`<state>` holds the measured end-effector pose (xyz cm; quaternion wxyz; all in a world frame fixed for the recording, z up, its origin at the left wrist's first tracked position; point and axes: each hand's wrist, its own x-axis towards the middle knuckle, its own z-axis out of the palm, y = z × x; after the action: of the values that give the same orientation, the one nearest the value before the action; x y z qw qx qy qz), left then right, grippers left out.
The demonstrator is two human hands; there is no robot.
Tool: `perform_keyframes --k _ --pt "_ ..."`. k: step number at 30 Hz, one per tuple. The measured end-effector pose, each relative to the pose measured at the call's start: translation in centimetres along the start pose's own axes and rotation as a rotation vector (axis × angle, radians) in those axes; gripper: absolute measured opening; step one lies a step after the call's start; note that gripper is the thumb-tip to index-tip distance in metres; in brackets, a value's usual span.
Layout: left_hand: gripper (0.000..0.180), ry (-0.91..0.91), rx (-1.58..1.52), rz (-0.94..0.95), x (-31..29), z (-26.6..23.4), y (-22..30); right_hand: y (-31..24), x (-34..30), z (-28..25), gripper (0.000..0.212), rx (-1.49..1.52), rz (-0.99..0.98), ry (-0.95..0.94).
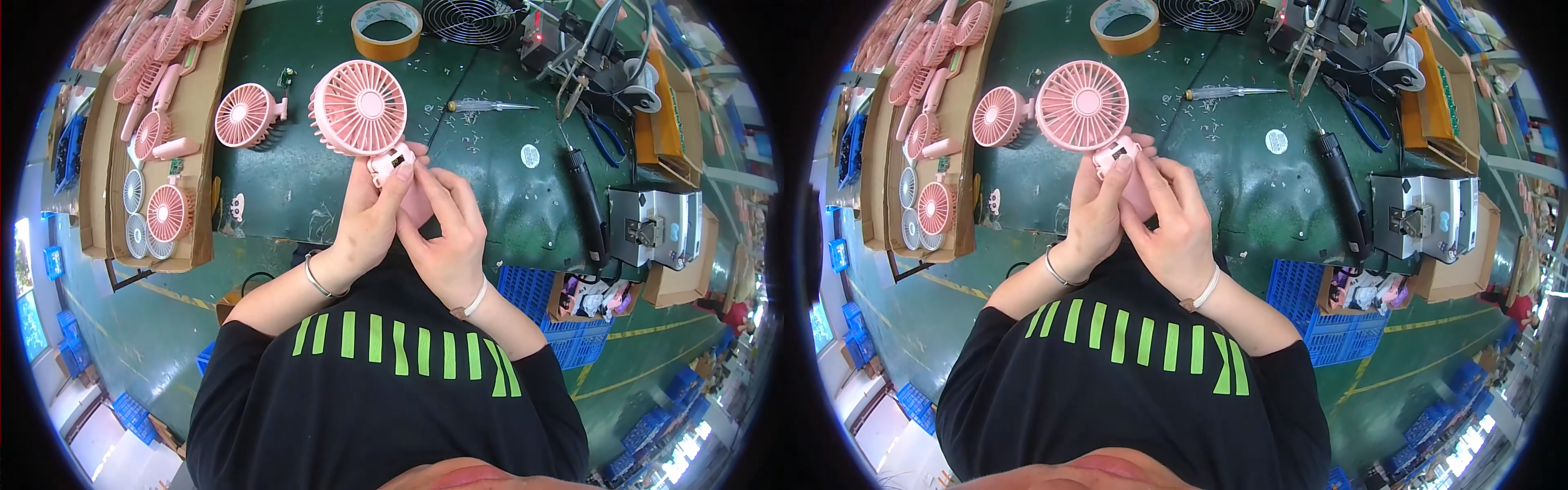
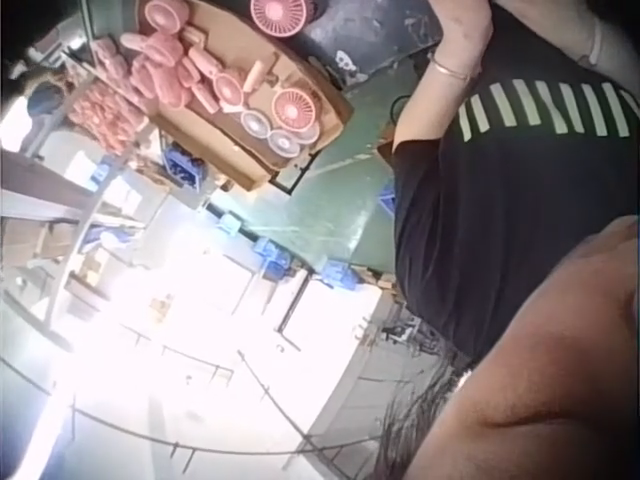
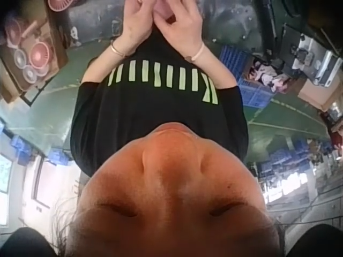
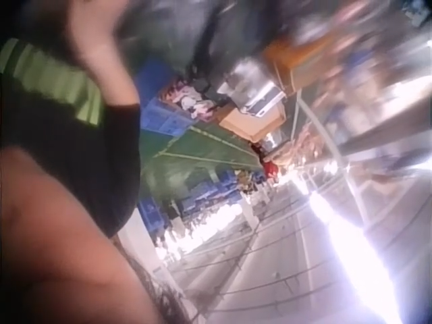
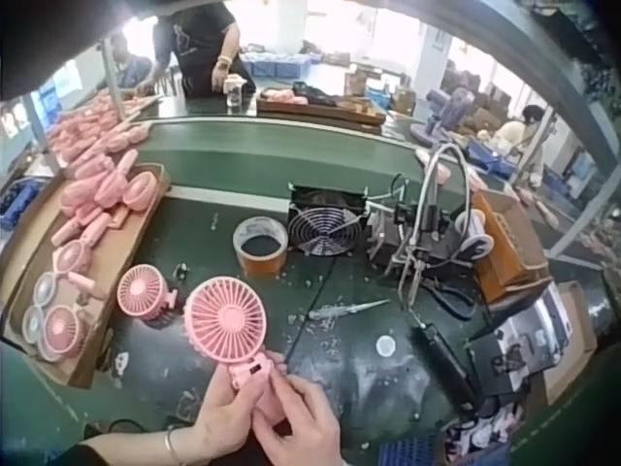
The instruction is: The person installs parts onto portable fans in a box and moves the box under a shelf. The person then disassembles, attaches internal components inside, and fastens portable fans using an electric screwdriver.
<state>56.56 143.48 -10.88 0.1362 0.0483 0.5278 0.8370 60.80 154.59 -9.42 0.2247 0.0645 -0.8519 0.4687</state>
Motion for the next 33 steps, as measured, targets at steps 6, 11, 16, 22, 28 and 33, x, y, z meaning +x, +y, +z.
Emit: perform_keyframes --k 6,11,16,22,28,33 --pt "0.038 0.001 -0.038 0.003 -0.1 -0.3 -0.1 -0.2 -0.2 0.0 0.053 0.011 -0.003 -0.012" --pt "0.037 -0.060 0.040 0.043 -0.1 0.1 0.2 -0.2 -1.0 0.1 0.055 -0.064 0.009 -0.004" --pt "0.039 -0.082 0.077 0.059 -0.3 -0.6 0.0 -0.5 -0.3 -2.1 0.056 -0.092 -0.029 -0.174" --pt "0.046 -0.177 -0.043 0.063 -0.4 0.0 1.0 3.0 -3.2 -6.7 0.023 0.977 0.723 0.235" --pt "0.047 -0.308 -0.035 -0.086 -0.5 0.4 1.4 10.4 -9.8 -17.4 0.066 1.770 0.872 0.546" --pt "0.058 -0.379 -0.091 -0.097 -0.2 0.8 1.1 11.9 -10.8 -20.0 0.070 2.126 0.855 0.509"
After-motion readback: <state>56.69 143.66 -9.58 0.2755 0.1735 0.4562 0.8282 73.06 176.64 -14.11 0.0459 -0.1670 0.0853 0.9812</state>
